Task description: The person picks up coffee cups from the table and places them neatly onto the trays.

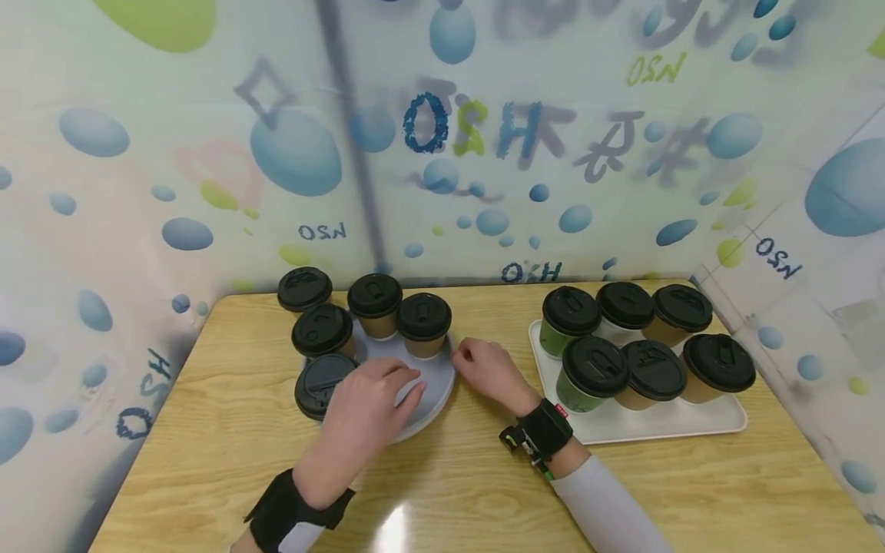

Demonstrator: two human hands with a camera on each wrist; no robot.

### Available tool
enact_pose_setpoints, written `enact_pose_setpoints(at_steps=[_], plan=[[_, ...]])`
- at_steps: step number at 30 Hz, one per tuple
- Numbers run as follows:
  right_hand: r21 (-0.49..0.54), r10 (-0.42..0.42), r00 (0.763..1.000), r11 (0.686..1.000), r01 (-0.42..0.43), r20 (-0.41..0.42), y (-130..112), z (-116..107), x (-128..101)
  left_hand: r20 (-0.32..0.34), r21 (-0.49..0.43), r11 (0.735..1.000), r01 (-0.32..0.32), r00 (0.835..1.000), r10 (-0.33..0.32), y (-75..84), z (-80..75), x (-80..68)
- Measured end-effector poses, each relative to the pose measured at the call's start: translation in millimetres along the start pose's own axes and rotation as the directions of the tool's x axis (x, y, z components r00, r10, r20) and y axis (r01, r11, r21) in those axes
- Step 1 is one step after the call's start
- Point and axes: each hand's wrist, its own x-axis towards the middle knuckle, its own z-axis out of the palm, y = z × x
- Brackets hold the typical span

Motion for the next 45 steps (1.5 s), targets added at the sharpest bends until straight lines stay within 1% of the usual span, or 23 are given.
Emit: enact_pose_setpoints(at_steps=[4,9,13,19,22,26,31,32,34,38,41,43,45], plan=[[0.006,0.011,1.0,1.0,-0.011,-0.004,2,-1,2,-0.035,0.002,1.0,0.028,0.999,-0.028,-11.7,-15.7,9.1],[0.017,0.002,1.0,1.0,-0.002,-0.008,4,-2,0,-0.061,-0.009,0.996,0.088,0.994,-0.088,-29.3,-35.2,16.8],[0.004,-0.015,1.0,1.0,0.015,-0.004,4,-4,-4,-0.081,-0.025,0.992,0.124,0.989,-0.125,-43.2,-48.9,21.7],[-0.012,-0.04,0.999,0.999,0.04,0.024,2,-6,-11,-0.103,-0.018,0.983,0.184,0.977,-0.184,-69.1,-64.0,29.3],[-0.009,-0.044,0.998,0.999,0.044,0.037,0,-6,-13,-0.095,-0.015,0.977,0.211,0.973,-0.211,-84.5,-67.6,32.7],[-0.012,-0.049,0.998,0.999,0.05,0.036,-1,-6,-13,-0.063,-0.004,0.967,0.256,0.965,-0.256,-106.8,-67.8,36.9],[-0.008,-0.044,0.999,0.999,0.044,0.029,-2,-5,-13,-0.023,0.009,0.957,0.289,0.957,-0.289,-134.4,-62.3,42.3],[-0.005,-0.042,0.999,0.999,0.042,0.028,-2,-6,-13,-0.007,0.006,0.955,0.297,0.955,-0.297,-139.7,-60.6,43.8],[0.0,-0.039,0.999,0.999,0.039,0.028,-2,-6,-13,0.037,-0.004,0.948,0.318,0.948,-0.317,-149.5,-57.5,47.4],[0.008,-0.036,0.999,0.999,0.035,0.031,-1,-5,-13,0.156,-0.015,0.931,0.365,0.921,-0.358,-169.6,-50.9,56.5],[0.011,-0.032,0.999,0.999,0.032,0.037,-1,-5,-12,0.228,0.001,0.931,0.364,0.907,-0.355,-184.4,-45.5,64.4],[0.015,-0.031,0.999,0.999,0.031,0.042,-1,-5,-12,0.267,0.019,0.936,0.351,0.9,-0.344,-193.8,-41.9,69.5],[0.02,-0.033,0.998,0.999,0.032,0.047,-1,-5,-11,0.312,0.036,0.937,0.346,0.887,-0.34,-202.2,-39.1,73.6]])
